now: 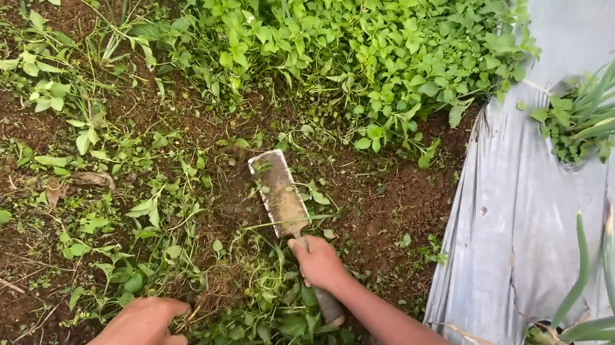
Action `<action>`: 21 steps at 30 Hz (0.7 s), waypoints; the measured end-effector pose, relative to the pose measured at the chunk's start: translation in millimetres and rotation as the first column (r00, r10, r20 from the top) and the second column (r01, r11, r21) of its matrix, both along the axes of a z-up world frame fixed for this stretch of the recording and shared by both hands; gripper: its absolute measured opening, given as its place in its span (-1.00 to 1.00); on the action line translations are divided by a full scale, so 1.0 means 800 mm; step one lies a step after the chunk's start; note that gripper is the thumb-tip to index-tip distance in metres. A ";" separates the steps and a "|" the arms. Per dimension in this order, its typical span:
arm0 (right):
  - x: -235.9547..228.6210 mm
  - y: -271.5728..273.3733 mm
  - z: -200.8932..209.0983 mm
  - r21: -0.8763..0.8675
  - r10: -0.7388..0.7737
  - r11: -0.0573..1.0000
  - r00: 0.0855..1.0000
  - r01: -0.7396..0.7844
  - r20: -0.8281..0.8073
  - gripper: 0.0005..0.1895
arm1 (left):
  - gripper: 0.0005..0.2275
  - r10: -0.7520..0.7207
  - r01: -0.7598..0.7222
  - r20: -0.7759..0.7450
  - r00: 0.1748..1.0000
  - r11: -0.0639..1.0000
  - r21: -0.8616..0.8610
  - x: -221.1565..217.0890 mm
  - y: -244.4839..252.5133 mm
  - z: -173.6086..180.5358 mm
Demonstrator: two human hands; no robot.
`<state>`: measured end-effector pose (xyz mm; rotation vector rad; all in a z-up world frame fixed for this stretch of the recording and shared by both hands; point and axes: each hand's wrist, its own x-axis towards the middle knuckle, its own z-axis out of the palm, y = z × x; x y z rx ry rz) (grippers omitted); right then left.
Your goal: Using a hand trowel and hands to remove weeds from a vegetable garden bed next to scallion plants.
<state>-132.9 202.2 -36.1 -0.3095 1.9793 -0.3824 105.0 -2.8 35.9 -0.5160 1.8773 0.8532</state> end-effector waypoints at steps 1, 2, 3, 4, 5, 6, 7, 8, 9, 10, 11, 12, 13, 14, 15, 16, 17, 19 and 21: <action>0.008 -0.001 0.015 0.000 0.005 1.000 1.000 -0.005 -0.008 -0.64 | -0.45 0.005 -0.005 -0.008 1.000 1.000 0.000 -0.001 0.001 0.009; 0.016 -0.002 0.030 0.021 0.131 0.991 0.990 -0.132 0.056 -0.68 | -0.42 0.041 -0.041 0.027 0.999 0.999 0.002 -0.002 0.002 0.019; 0.027 -0.001 0.045 0.030 0.254 0.965 0.959 -0.260 0.128 -0.69 | -0.40 0.078 -0.078 0.068 0.995 0.997 -0.001 -0.001 0.004 0.030; 0.025 -0.010 0.039 0.028 0.261 0.964 0.957 -0.266 0.127 -0.69 | -0.40 0.085 -0.085 0.067 0.994 0.996 -0.003 0.025 -0.001 0.001; 0.018 -0.005 0.033 0.017 0.261 0.964 0.959 -0.265 0.108 -0.71 | -0.36 -0.039 0.038 0.021 0.999 0.999 0.022 0.034 -0.008 -0.038; 0.012 -0.001 0.028 0.007 0.263 0.964 0.961 -0.264 0.088 -0.73 | -0.30 -0.160 0.161 -0.029 0.987 0.986 0.041 0.042 -0.015 -0.078; 0.001 0.002 0.007 -0.021 0.307 0.952 0.947 -0.307 0.094 -0.73 | -0.30 -0.117 0.117 -0.013 0.993 0.993 0.018 0.031 -0.013 -0.055; -0.007 0.001 -0.013 -0.030 0.218 0.976 0.976 -0.218 0.009 -0.73 | -0.39 -0.102 0.097 -0.081 0.991 0.994 -0.056 0.022 -0.014 -0.031; -0.005 0.017 -0.028 -0.017 0.090 0.996 0.994 -0.091 -0.064 -0.73 | -0.46 -0.124 0.110 -0.147 0.981 0.989 -0.098 0.015 -0.011 -0.009; 0.023 0.013 -0.009 -0.010 0.099 0.995 0.994 -0.099 -0.045 -0.73 | -0.46 -0.114 0.104 -0.131 0.985 0.991 -0.088 0.027 -0.004 0.005; 0.021 0.007 0.008 -0.010 0.210 0.978 0.977 -0.209 0.038 -0.74 | -0.42 -0.183 0.175 -0.077 0.980 0.979 -0.101 0.004 -0.009 0.010; 0.020 0.002 0.026 -0.018 0.316 0.948 0.941 -0.317 0.121 -0.74 | -0.37 -0.250 0.246 -0.023 0.968 0.963 -0.114 -0.020 -0.012 0.015; 0.008 0.002 0.030 -0.024 0.332 0.943 0.935 -0.331 0.122 -0.74 | -0.37 -0.235 0.231 -0.018 0.972 0.966 -0.118 -0.032 -0.006 0.028; -0.002 0.000 0.032 -0.019 0.301 0.954 0.950 -0.300 0.085 -0.76 | -0.41 -0.188 0.147 -0.224 0.956 0.971 -0.190 -0.042 -0.002 0.040; -0.019 -0.003 0.034 -0.016 0.265 0.964 0.963 -0.264 0.041 -0.73 | -0.44 -0.157 0.053 -0.426 0.891 0.968 -0.246 -0.060 0.001 0.050; -0.033 -0.015 0.024 -0.021 0.276 0.961 0.961 -0.275 0.037 -0.73 | -0.44 -0.150 0.042 -0.427 0.892 0.967 -0.253 -0.077 0.003 0.044; -0.035 -0.016 0.013 -0.045 0.010 0.999 1.000 -0.011 -0.026 -0.74 | -0.40 -0.177 0.062 -0.535 0.826 0.972 -0.226 -0.088 0.011 0.038; -0.045 -0.009 -0.021 -0.087 -0.258 0.964 0.962 0.251 -0.088 -0.72 | -0.35 -0.198 0.083 -0.639 0.743 0.975 -0.205 -0.112 0.024 0.020; -0.055 0.004 -0.066 -0.177 -0.350 0.932 0.914 0.317 -0.207 -0.75 | -0.26 -0.292 0.258 -0.595 0.749 0.955 -0.145 -0.134 0.034 0.000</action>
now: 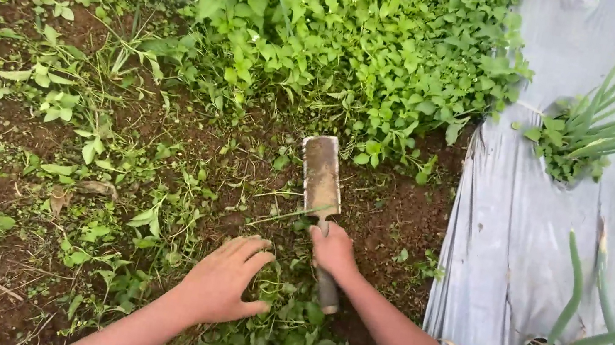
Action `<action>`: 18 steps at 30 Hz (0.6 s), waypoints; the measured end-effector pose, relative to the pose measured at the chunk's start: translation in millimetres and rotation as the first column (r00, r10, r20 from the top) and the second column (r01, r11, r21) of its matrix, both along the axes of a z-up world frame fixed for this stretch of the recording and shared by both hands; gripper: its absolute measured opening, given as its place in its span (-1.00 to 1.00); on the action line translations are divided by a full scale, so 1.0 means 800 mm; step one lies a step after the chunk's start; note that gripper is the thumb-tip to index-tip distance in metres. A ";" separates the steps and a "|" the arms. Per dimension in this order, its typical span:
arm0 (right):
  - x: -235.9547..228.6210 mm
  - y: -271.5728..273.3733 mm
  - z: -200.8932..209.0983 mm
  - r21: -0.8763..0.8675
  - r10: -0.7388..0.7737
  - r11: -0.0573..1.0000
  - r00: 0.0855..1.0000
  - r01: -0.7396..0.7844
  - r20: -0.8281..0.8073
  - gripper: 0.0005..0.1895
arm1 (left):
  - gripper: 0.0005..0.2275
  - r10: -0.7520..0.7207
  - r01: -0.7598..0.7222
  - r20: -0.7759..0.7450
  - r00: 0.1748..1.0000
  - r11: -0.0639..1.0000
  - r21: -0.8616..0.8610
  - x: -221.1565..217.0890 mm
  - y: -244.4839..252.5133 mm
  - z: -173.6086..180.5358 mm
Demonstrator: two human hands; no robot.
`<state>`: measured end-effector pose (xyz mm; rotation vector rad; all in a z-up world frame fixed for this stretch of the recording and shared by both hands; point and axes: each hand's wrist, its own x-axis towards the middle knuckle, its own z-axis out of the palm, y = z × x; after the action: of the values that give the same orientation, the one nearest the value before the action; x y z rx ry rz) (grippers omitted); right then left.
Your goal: Using a hand trowel and hands to remove weeds from a vegetable garden bed next to scallion plants.
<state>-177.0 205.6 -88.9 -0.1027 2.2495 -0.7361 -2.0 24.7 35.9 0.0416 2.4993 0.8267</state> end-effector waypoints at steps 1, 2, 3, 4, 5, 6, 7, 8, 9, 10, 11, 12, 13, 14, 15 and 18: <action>0.014 -0.001 0.023 -0.003 0.001 1.000 1.000 -0.001 -0.002 -0.75 | -0.26 0.001 -0.001 -0.002 1.000 1.000 -0.003 0.002 0.005 -0.004; 0.025 -0.001 0.046 0.066 0.188 0.977 0.966 -0.202 0.176 -0.77 | -0.16 -0.071 0.080 0.101 0.992 0.992 -0.095 0.000 0.009 -0.009; 0.035 -0.001 0.067 0.097 0.346 0.910 0.867 -0.403 0.358 -0.78 | -0.05 -0.129 0.168 0.209 0.969 0.970 -0.178 -0.004 0.014 -0.014; 0.032 -0.001 0.070 0.097 0.346 0.909 0.865 -0.405 0.362 -0.78 | -0.05 -0.128 0.167 0.213 0.969 0.970 -0.176 -0.001 0.015 -0.016; 0.029 0.000 0.073 0.073 0.385 0.903 0.873 -0.424 0.300 -0.73 | -0.07 -0.100 0.155 0.291 0.952 0.973 -0.173 0.001 0.017 -0.018; 0.028 -0.007 0.076 0.040 0.425 0.894 0.874 -0.446 0.235 -0.61 | -0.09 -0.065 0.140 0.370 0.927 0.974 -0.181 0.006 0.012 -0.018; 0.021 -0.015 0.066 0.030 0.431 0.893 0.871 -0.450 0.237 -0.61 | -0.09 -0.058 0.137 0.377 0.925 0.973 -0.187 0.010 0.011 -0.022; 0.012 -0.022 0.058 0.027 0.274 0.959 0.945 -0.283 0.179 -0.72 | -0.13 -0.090 0.171 0.398 0.913 0.970 -0.173 0.012 0.011 -0.026; 0.003 -0.029 0.050 0.013 0.106 0.994 0.987 -0.108 0.123 -0.79 | -0.16 -0.122 0.204 0.419 0.900 0.966 -0.157 0.014 0.012 -0.029; 0.007 -0.032 0.071 0.010 0.110 0.994 0.986 -0.112 0.124 -0.79 | -0.16 -0.117 0.200 0.420 0.900 0.967 -0.159 0.020 0.012 -0.028; 0.010 -0.034 0.093 0.078 0.257 0.959 0.951 -0.273 0.174 -0.88 | -0.19 -0.104 0.189 0.465 0.879 0.972 -0.140 0.025 0.013 -0.027; 0.009 -0.037 0.116 0.136 0.380 0.900 0.897 -0.415 0.224 -0.80 | -0.21 -0.102 0.189 0.503 0.858 0.974 -0.125 0.023 0.010 -0.026; 0.023 -0.030 0.107 0.133 0.373 0.904 0.902 -0.406 0.216 -0.80 | -0.21 -0.107 0.197 0.498 0.860 0.972 -0.132 0.021 0.009 -0.024; 0.042 -0.022 0.098 0.117 0.452 0.861 0.850 -0.495 0.272 -0.91 | -0.27 -0.093 0.180 0.513 0.853 0.976 -0.122 0.027 0.012 -0.023; 0.062 -0.014 0.088 0.096 0.525 0.809 0.787 -0.579 0.325 -0.89 | -0.32 -0.080 0.164 0.528 0.845 0.980 -0.113 0.033 0.014 -0.022; 0.037 -0.013 0.093 0.105 0.379 0.902 0.885 -0.419 0.272 -0.80 | -0.47 -0.076 0.157 0.492 0.867 0.980 -0.126 0.064 0.020 -0.056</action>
<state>-147.5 194.9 -14.4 -0.3671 1.9514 -0.3210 49.2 40.7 -8.9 -0.0639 2.0513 0.5017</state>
